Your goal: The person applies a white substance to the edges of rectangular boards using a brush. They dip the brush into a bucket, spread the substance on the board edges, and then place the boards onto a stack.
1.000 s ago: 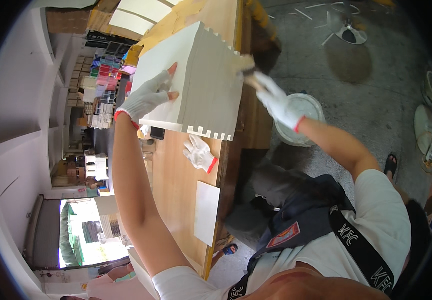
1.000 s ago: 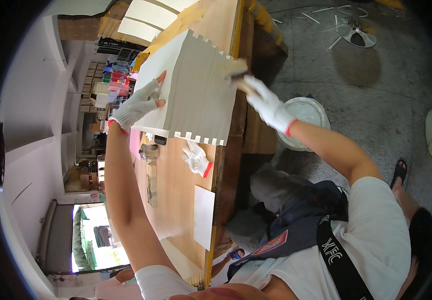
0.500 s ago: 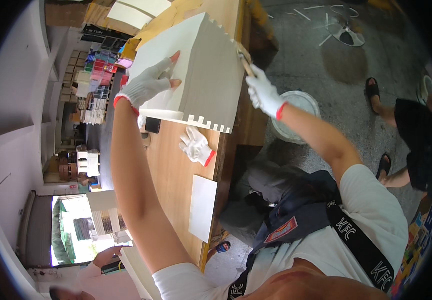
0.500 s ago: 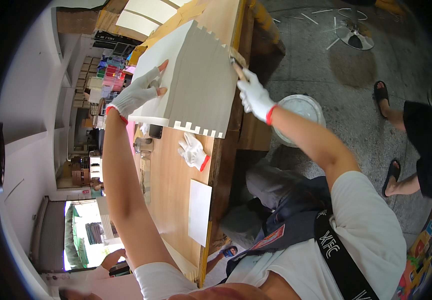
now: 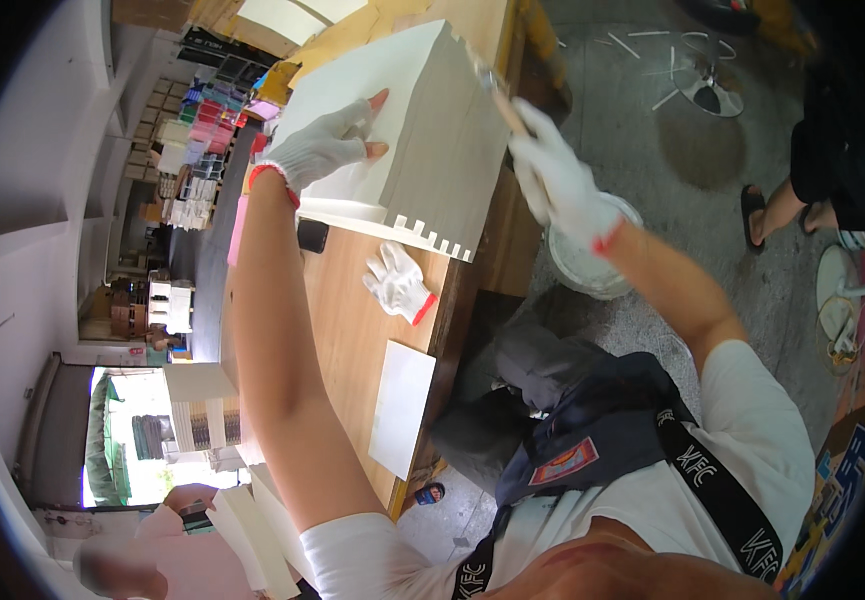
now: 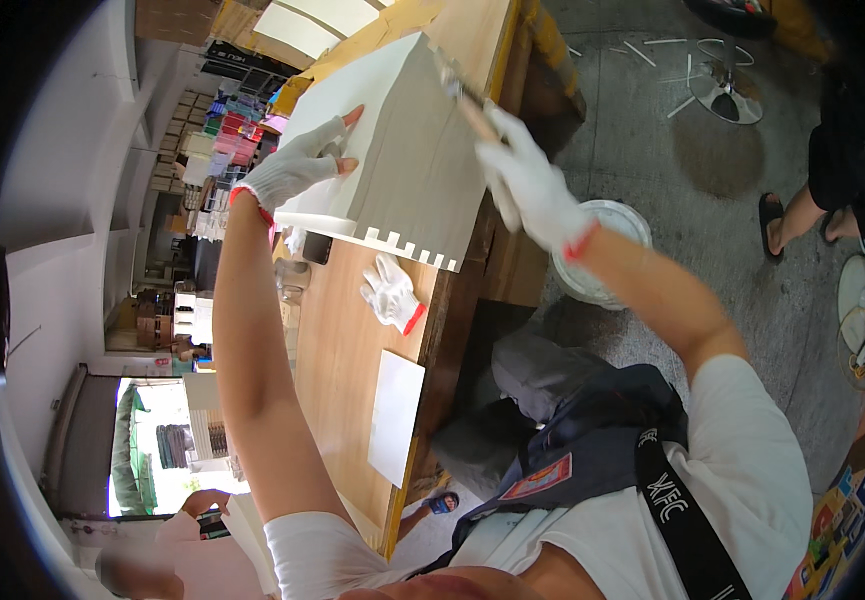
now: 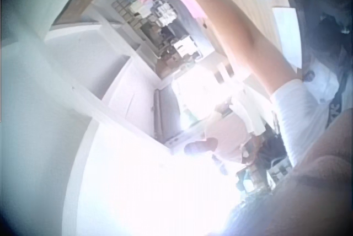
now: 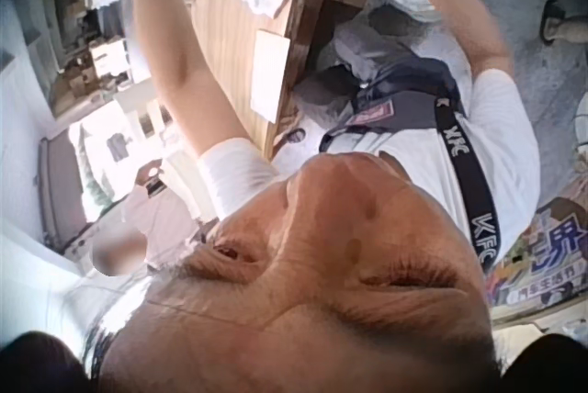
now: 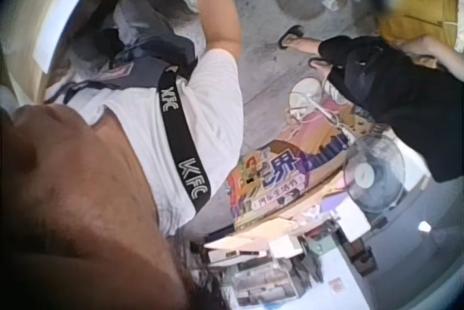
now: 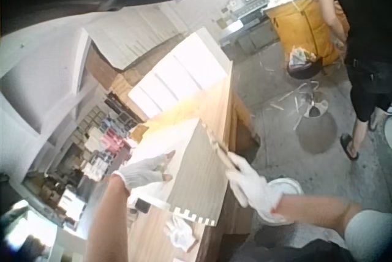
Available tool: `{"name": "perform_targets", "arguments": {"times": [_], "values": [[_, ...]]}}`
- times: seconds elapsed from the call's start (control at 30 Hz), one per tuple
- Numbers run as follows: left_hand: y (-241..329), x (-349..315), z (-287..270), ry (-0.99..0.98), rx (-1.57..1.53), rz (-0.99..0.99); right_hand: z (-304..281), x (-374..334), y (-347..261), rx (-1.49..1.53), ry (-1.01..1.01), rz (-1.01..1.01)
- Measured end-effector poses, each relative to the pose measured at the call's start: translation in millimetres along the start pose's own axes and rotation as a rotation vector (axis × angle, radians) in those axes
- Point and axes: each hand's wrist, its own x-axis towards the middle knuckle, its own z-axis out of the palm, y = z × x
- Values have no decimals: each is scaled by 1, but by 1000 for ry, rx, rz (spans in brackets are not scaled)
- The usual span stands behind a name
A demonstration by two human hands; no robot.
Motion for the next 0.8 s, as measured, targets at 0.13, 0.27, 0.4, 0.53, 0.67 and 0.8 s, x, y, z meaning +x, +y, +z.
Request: {"name": "perform_targets", "arguments": {"times": [0.13, 0.27, 0.4, 0.53, 0.67, 0.8], "values": [[5, 8, -1, -29, 34, -10, 35, 44, 29, -337, 182, -183], [-3, 3, -1, -58, -4, -57, 83, -76, 58, -346, -194, 111], [9, 2, 1, -54, 128, -91, 65, -143, 65, -532, -576, 133], [-11, -2, 16, 70, -91, 58, -1, -129, 85, -441, -167, 102], [-14, -10, 22, 135, -41, 46, -125, -87, 142, -830, 121, 384], [12, -29, 47, 382, -306, 3, -237, -76, 239, -1425, 38, 256]]}}
